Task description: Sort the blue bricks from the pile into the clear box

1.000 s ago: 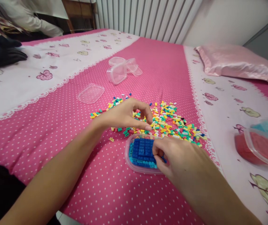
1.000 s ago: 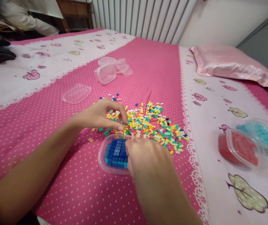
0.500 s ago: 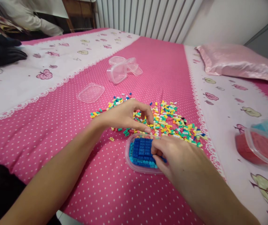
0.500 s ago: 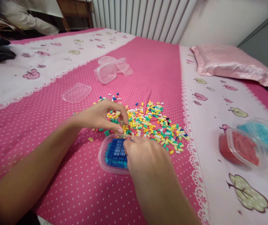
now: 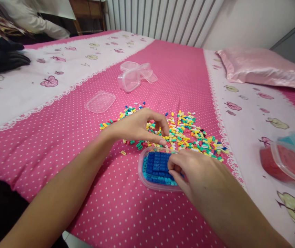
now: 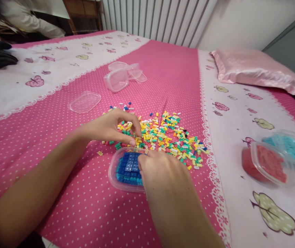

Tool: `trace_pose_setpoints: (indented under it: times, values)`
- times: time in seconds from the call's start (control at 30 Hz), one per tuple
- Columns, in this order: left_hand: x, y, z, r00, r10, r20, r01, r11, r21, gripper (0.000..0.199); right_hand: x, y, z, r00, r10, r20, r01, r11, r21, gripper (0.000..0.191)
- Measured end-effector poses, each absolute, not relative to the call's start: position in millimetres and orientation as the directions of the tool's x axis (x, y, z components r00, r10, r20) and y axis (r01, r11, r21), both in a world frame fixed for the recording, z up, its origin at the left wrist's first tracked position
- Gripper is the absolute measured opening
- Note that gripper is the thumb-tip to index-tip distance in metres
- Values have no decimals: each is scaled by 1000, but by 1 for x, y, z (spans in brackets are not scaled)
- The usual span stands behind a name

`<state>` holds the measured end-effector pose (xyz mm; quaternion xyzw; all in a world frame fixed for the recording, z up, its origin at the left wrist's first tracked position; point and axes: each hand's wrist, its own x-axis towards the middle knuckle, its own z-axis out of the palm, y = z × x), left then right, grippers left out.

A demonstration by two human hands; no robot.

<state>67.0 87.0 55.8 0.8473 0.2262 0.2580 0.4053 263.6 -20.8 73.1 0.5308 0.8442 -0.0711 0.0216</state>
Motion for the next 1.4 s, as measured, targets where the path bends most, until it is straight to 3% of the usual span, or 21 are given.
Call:
trace_pose_setpoints:
  times: [0.23,0.67,0.73,0.8,0.87,0.93,1.17,1.4]
  values:
    - [67,87,55,766,592,250,173,-564,807,28,262,-21,75,-395,904,-167,919,385,-90,18]
    - [63,90,56,737,624,259,218,-582,783,21,288,-21,75,-380,925,-15,891,362,-274,12]
    - [58,94,54,683,684,257,340,-609,717,19,293,-19,76,-366,930,9,889,353,-294,11]
    - [51,101,51,554,780,290,559,-607,564,14,296,-14,77,-350,937,14,890,337,-308,11]
    - [42,108,47,397,848,351,764,-517,385,15,298,-8,77,-326,945,14,894,313,-322,11]
    - [35,114,43,299,879,371,867,-412,280,23,298,-2,76,-300,954,7,895,284,-343,9]
    - [40,128,16,297,925,238,943,-324,80,50,290,5,70,-278,960,-38,879,238,-413,11]
    - [45,139,13,321,930,179,941,-334,47,25,292,4,68,-273,962,23,864,255,-433,15]
